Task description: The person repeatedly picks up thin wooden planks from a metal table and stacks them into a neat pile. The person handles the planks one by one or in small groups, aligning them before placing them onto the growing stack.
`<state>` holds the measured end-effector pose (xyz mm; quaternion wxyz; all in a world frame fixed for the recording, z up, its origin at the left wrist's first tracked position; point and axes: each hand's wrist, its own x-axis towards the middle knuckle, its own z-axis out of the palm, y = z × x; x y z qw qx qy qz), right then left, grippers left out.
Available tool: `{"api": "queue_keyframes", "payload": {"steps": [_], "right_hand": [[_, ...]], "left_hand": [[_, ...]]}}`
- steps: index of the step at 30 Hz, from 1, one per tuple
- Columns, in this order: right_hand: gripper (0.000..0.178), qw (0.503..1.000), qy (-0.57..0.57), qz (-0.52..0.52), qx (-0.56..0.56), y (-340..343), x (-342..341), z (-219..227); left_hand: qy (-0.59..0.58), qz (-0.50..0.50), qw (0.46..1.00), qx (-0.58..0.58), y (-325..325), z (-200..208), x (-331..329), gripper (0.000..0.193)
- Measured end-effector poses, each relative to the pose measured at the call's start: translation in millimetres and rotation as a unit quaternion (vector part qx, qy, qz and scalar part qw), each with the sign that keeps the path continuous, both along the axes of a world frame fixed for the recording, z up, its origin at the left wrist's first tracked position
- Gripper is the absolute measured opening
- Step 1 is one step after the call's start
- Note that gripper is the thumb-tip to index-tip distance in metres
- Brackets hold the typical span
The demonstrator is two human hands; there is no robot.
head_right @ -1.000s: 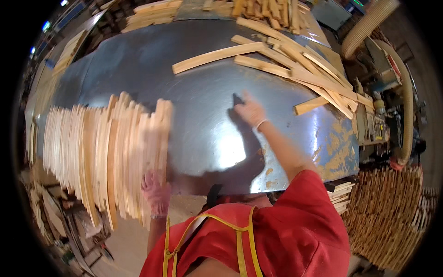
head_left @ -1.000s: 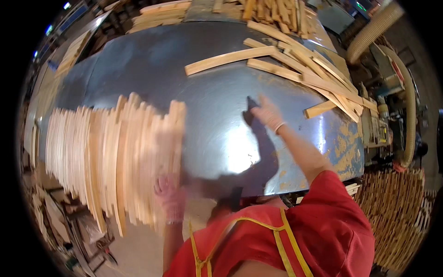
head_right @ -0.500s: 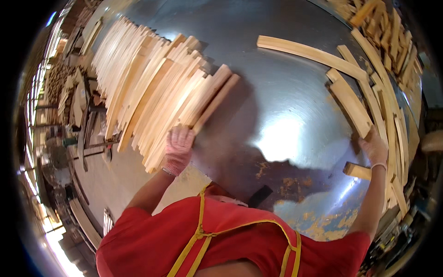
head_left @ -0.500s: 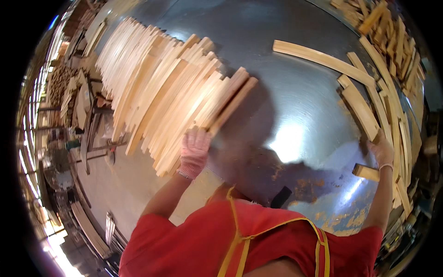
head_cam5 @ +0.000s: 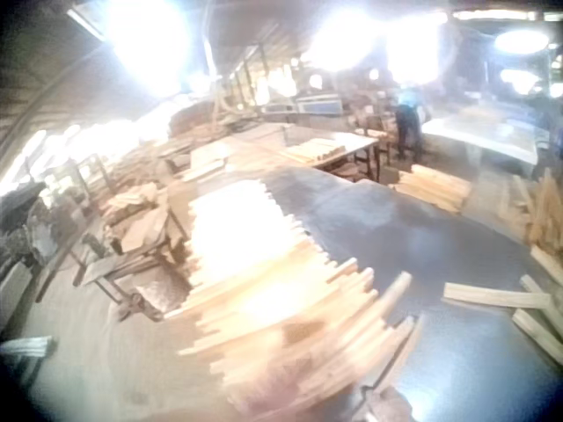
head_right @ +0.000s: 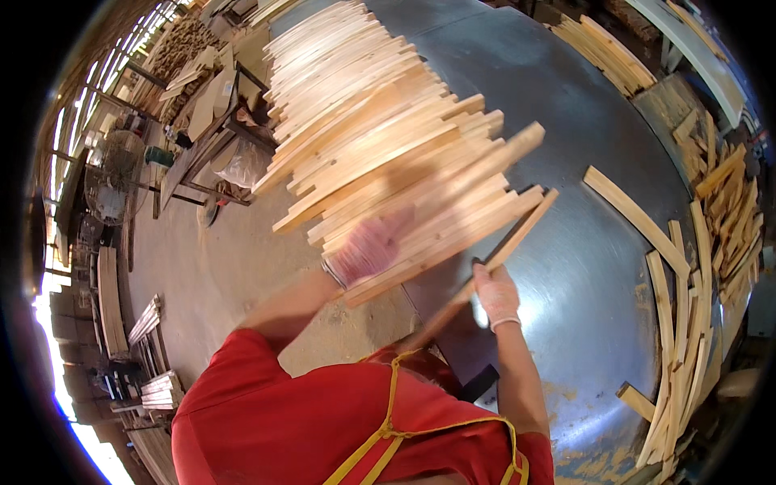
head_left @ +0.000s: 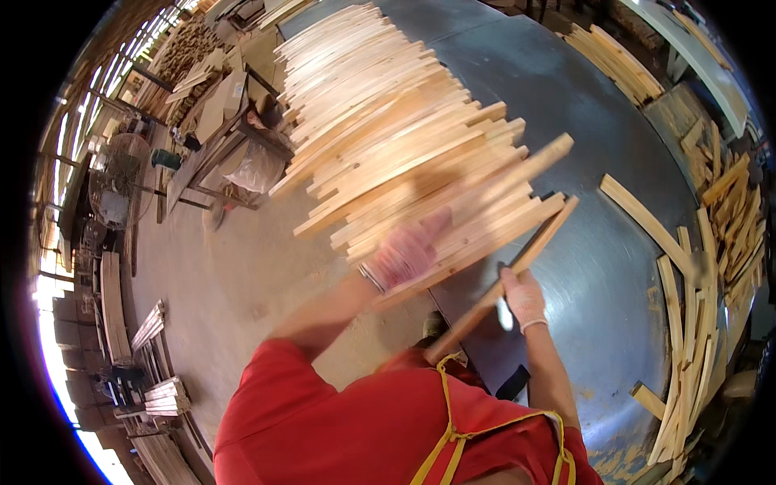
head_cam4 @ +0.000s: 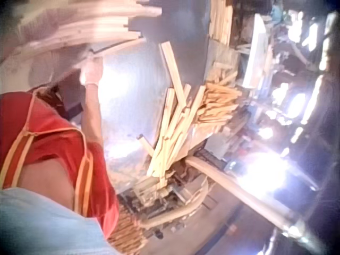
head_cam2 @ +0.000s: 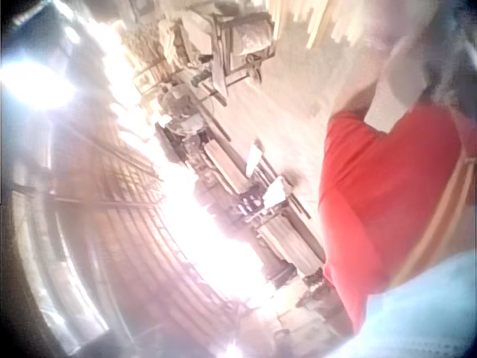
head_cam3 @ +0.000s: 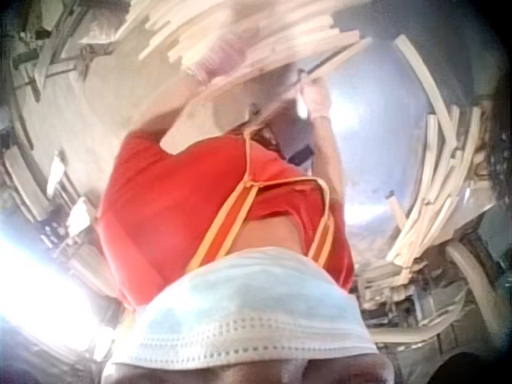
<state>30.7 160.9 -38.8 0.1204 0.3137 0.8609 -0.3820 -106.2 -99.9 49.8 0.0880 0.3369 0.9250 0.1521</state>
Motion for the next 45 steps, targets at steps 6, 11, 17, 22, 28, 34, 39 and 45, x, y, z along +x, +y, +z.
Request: {"api": "queue_keyframes", "payload": {"steps": [6,11,17,22,28,34,39,45], "right_hand": [[0.054,0.978,0.000,0.007,-0.209,-45.1,-24.0,-34.3],[0.048,0.980,0.056,0.048,-0.184,-50.8,8.9,-42.6],[0.042,0.967,0.110,-0.008,-0.231,-12.9,35.4,-16.7],[0.048,0.985,0.072,-0.115,0.103,148.4,90.8,65.6],[0.087,0.891,-0.138,-0.192,0.389,373.0,212.4,44.1],[0.095,0.914,-0.179,-0.143,0.335,407.8,217.8,43.0],[0.098,0.968,-0.163,-0.088,0.168,408.3,216.2,53.7],[0.089,0.899,0.194,-0.213,-0.330,301.1,192.3,43.2]], "left_hand": [[0.065,0.080,0.991,0.089,-104.6,12.0,-149.7,0.059],[0.126,0.142,0.981,-0.042,-188.7,-29.1,-234.7,0.062],[0.179,0.088,0.965,-0.170,-157.8,-20.6,-240.8,0.053],[0.334,-0.011,0.938,-0.090,-90.8,-30.9,-137.3,0.066],[0.087,-0.196,0.974,0.074,19.6,-69.4,34.2,0.079],[-0.092,-0.223,0.970,-0.010,91.2,-59.8,123.4,0.074],[-0.190,-0.258,0.947,-0.020,155.8,-41.0,158.6,0.074],[-0.370,-0.175,0.909,0.080,219.2,-62.5,194.1,0.057]]}}
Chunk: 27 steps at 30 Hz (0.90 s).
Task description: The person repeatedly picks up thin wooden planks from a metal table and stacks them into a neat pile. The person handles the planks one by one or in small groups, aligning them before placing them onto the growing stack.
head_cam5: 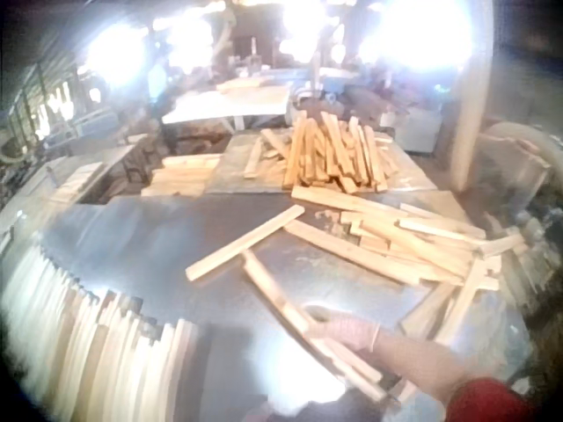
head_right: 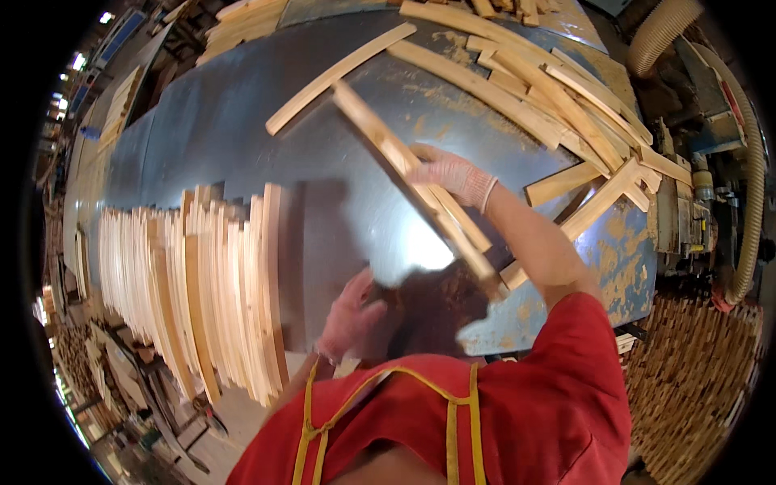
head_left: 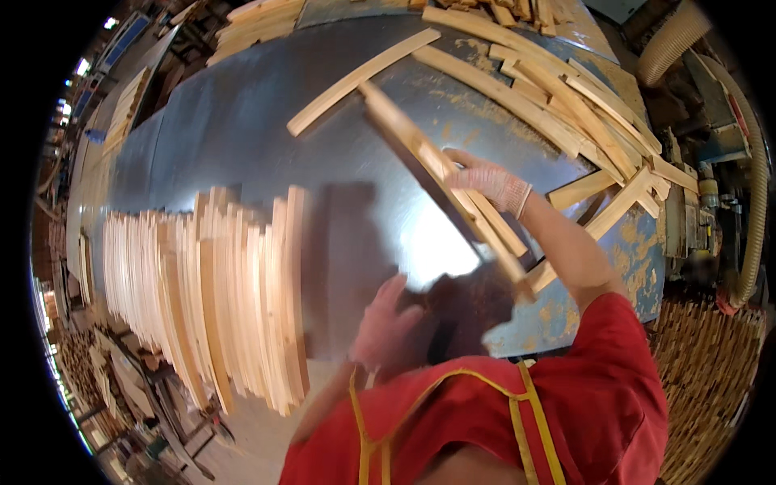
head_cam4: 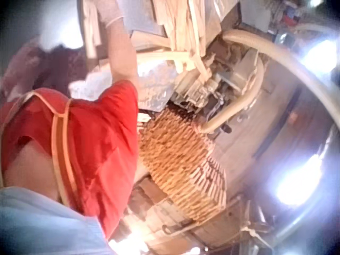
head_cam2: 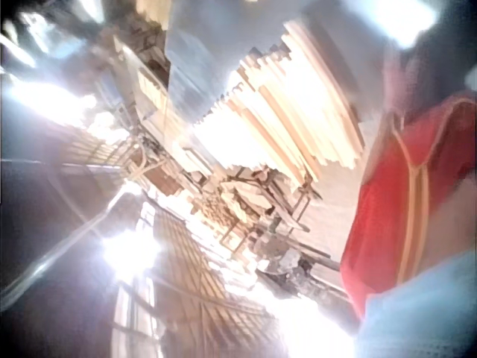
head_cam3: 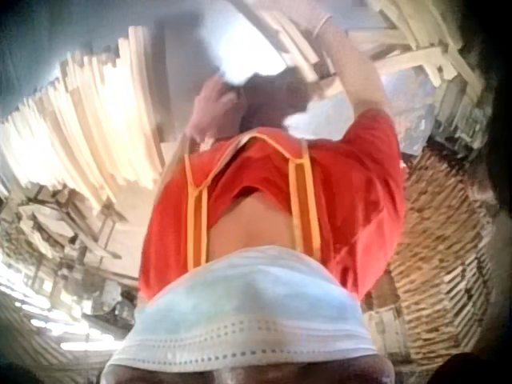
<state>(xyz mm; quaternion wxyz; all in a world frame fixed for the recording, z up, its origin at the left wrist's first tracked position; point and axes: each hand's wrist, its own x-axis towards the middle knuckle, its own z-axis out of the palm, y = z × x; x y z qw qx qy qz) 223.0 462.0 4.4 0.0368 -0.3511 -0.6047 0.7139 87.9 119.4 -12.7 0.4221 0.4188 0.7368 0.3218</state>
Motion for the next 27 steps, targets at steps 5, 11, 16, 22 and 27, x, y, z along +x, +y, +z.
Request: {"api": "queue_keyframes", "payload": {"steps": [5,11,16,22,27], "right_hand": [[0.054,0.888,0.214,-0.146,-0.379,-98.6,-52.8,-26.3],[0.047,0.873,0.164,-0.217,-0.404,-177.7,-42.9,-68.1],[0.050,0.971,0.028,-0.165,-0.171,-298.5,-63.1,-74.4],[0.065,0.987,-0.099,0.114,0.063,-406.8,-133.0,-73.2],[0.053,0.963,-0.052,0.191,0.184,-328.2,-123.7,-36.5]], "left_hand": [[-0.638,0.121,0.760,0.011,-15.8,2.2,-17.9,0.068],[-0.334,0.207,0.918,-0.047,-101.6,13.1,-57.4,0.041],[0.113,0.138,0.972,-0.156,-205.7,-2.6,-81.4,0.055],[0.313,0.144,0.938,-0.035,-219.3,10.7,-81.4,0.059],[0.341,0.088,0.934,0.063,-186.4,41.7,-75.4,0.059]]}}
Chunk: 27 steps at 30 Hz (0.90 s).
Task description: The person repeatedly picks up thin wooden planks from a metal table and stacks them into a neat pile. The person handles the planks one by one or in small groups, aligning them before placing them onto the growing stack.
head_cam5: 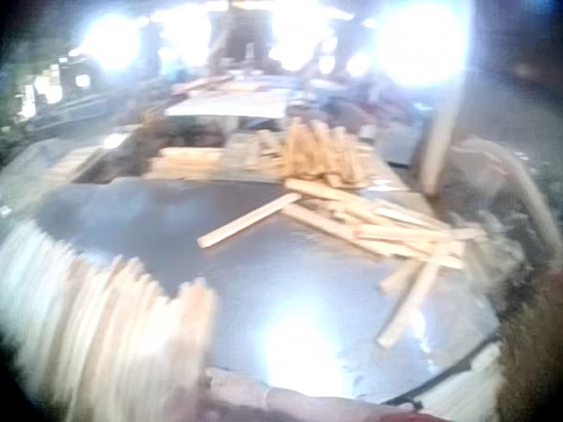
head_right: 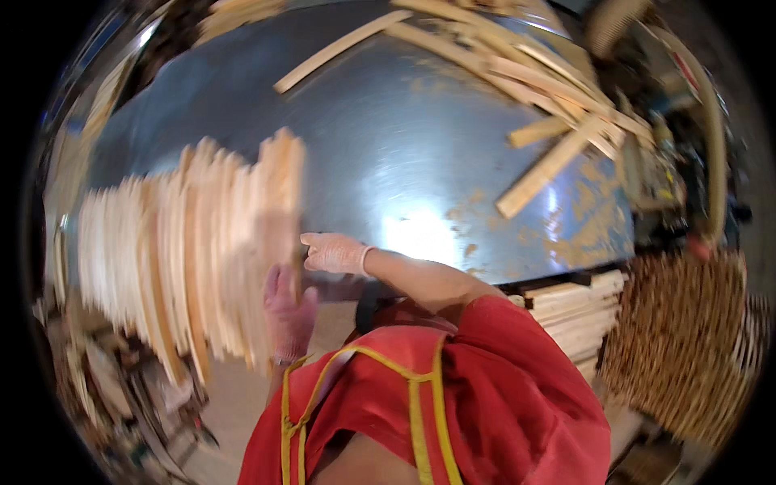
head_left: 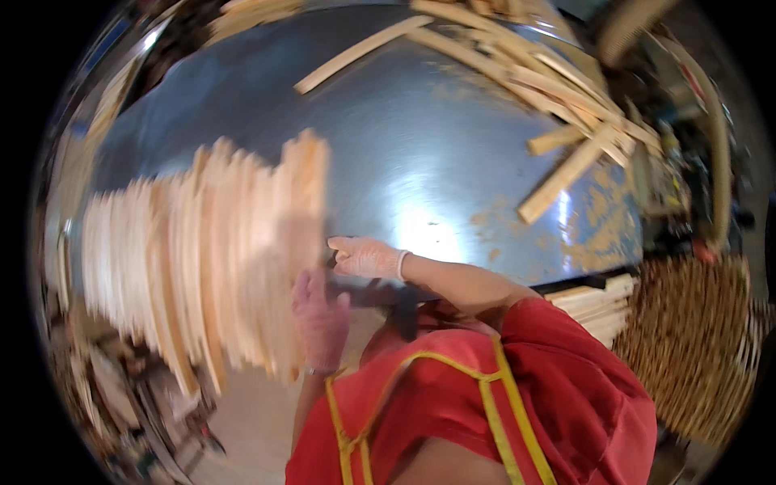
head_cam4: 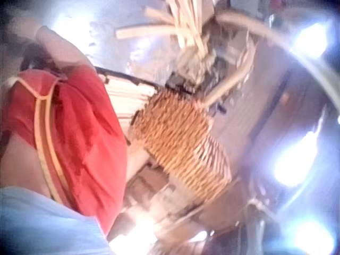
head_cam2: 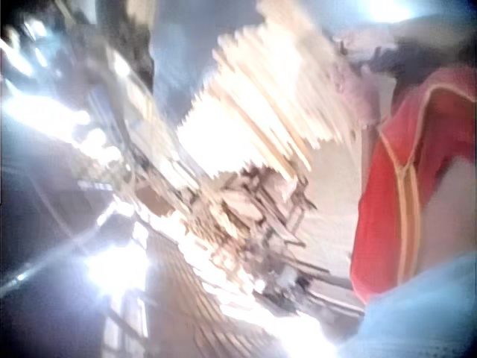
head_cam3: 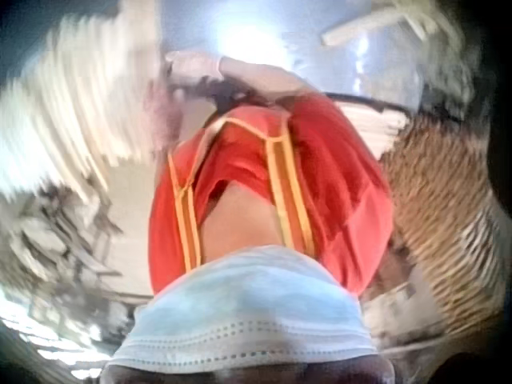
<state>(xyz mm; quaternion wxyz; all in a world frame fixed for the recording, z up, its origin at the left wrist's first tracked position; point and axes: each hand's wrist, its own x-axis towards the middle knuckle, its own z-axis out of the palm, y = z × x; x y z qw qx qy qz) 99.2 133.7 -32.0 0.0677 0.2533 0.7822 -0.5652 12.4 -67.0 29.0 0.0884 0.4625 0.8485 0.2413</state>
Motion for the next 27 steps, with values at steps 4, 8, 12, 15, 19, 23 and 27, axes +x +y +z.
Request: {"api": "queue_keyframes", "payload": {"steps": [4,8,12,15,19,23,27], "right_hand": [[0.045,0.971,-0.111,-0.092,0.189,140.9,147.5,58.1],[0.059,0.741,-0.356,0.026,0.569,228.7,362.6,44.5],[0.056,0.747,-0.479,0.177,0.427,249.3,333.0,44.8],[0.043,0.827,-0.090,0.080,0.549,232.8,281.6,26.9],[0.046,0.815,0.010,-0.098,0.571,350.1,216.8,58.8],[0.071,0.747,-0.156,-0.190,0.618,475.6,228.8,42.0],[0.074,0.868,-0.259,-0.105,0.411,477.2,217.2,47.6]], "left_hand": [[-0.013,-0.019,1.000,-0.021,13.0,-10.0,13.7,0.059],[-0.020,-0.131,0.989,-0.060,59.0,-24.9,30.9,0.066],[-0.017,-0.218,0.974,-0.055,130.8,-32.2,65.5,0.078],[-0.005,-0.271,0.961,-0.051,187.5,-34.5,97.5,0.086],[0.051,-0.297,0.949,-0.088,243.3,-45.1,117.7,0.086],[0.040,-0.255,0.928,-0.269,239.2,-62.7,103.8,0.075],[-0.049,-0.154,0.949,-0.272,172.4,-51.5,80.0,0.074]]}}
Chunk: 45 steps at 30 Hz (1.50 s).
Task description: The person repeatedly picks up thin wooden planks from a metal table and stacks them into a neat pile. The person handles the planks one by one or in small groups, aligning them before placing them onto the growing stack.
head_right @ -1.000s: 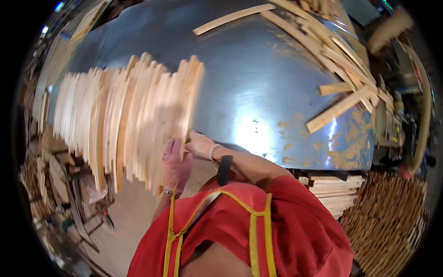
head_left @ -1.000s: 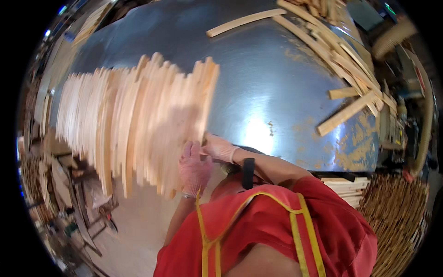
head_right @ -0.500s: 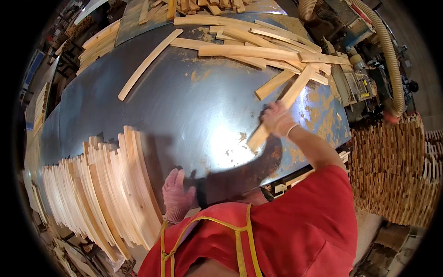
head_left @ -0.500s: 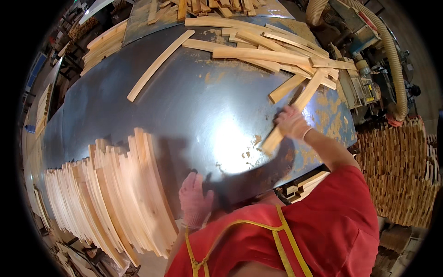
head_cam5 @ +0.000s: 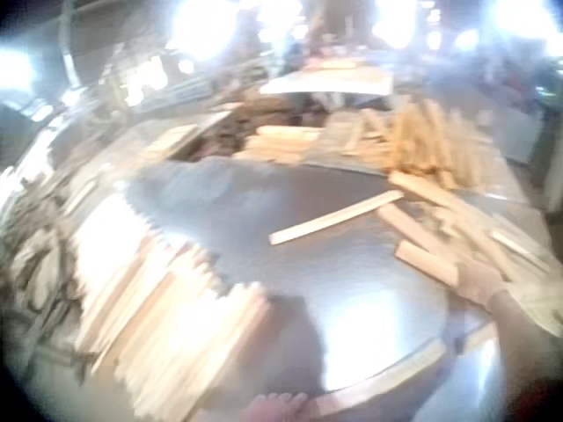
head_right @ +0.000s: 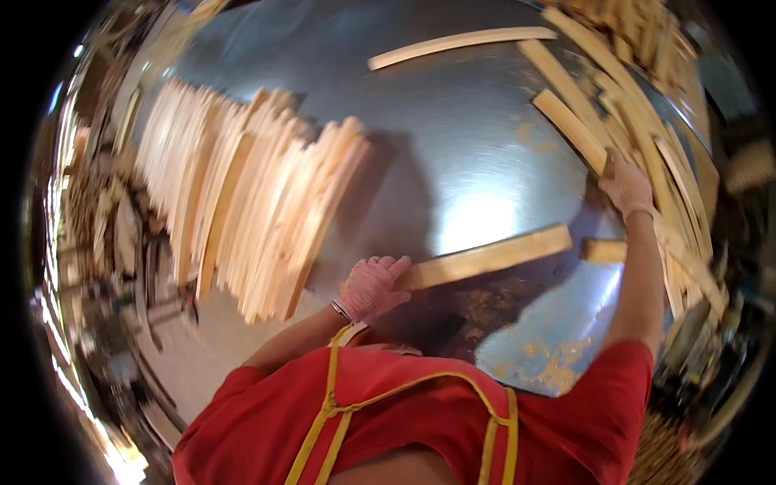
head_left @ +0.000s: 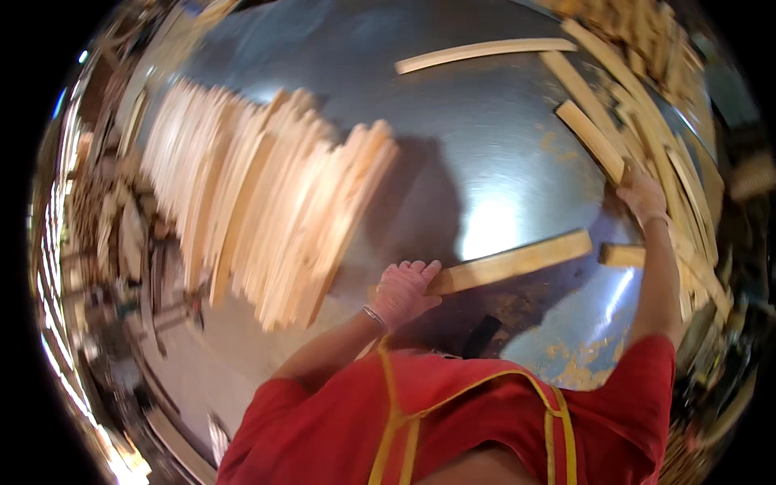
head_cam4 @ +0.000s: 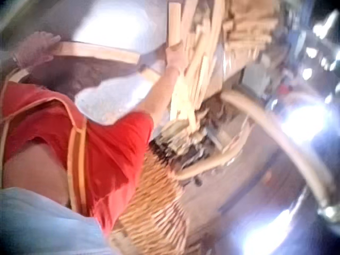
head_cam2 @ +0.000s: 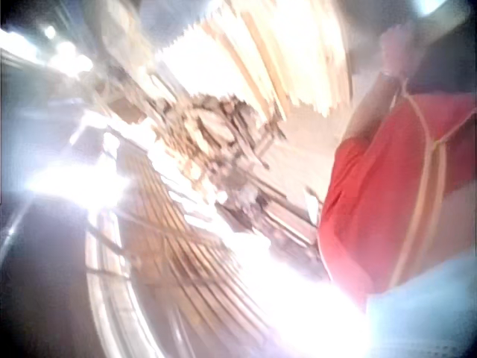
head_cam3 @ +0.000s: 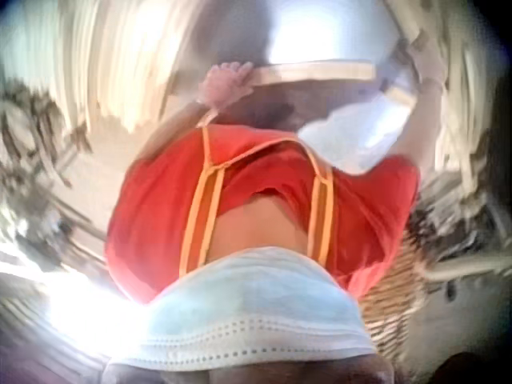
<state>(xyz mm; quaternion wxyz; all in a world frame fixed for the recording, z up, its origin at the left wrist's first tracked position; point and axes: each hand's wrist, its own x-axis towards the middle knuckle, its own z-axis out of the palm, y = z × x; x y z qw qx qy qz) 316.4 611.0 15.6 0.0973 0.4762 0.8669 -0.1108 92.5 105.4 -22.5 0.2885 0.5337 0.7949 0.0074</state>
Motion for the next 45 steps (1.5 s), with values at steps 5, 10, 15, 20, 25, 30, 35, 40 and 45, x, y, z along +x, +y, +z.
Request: {"api": "queue_keyframes", "payload": {"steps": [5,10,15,20,25,30,35,40,45], "right_hand": [[0.071,0.910,0.299,-0.076,-0.278,-113.0,-39.2,-65.9],[0.076,0.733,0.434,-0.172,-0.495,-329.4,-122.7,-86.1],[0.081,0.804,0.219,-0.104,-0.543,-451.6,-219.1,-52.5],[0.044,0.889,0.184,0.100,-0.408,-381.7,-274.2,-36.0],[0.045,0.962,0.117,0.249,-0.004,-286.8,-367.1,-27.8],[0.052,0.933,0.163,0.320,-0.011,-275.7,-386.0,-22.1],[0.060,0.882,0.378,0.176,-0.222,-357.1,-315.3,47.0],[0.058,0.793,0.270,-0.049,-0.543,-442.7,-236.6,-49.0],[0.090,0.749,0.264,-0.082,-0.602,-526.1,-274.4,-52.4]], "left_hand": [[-0.173,0.288,0.942,-0.002,-71.9,0.7,-20.9,0.061],[-0.219,0.331,0.916,-0.062,-103.8,27.2,-46.8,0.050],[0.028,0.205,0.977,0.058,-163.7,9.3,-54.4,0.035],[0.212,0.229,0.930,0.197,-215.0,4.2,-71.8,0.046],[0.144,0.220,0.958,0.114,-211.2,1.4,-92.3,0.065],[0.102,0.245,0.961,0.080,-187.9,11.3,-120.9,0.058],[0.040,0.245,0.967,0.060,-148.2,17.9,-145.5,0.048],[0.067,0.244,0.950,0.181,-141.3,104.0,-221.1,0.041],[0.300,0.281,0.898,0.157,-227.4,93.3,-360.4,0.030]]}}
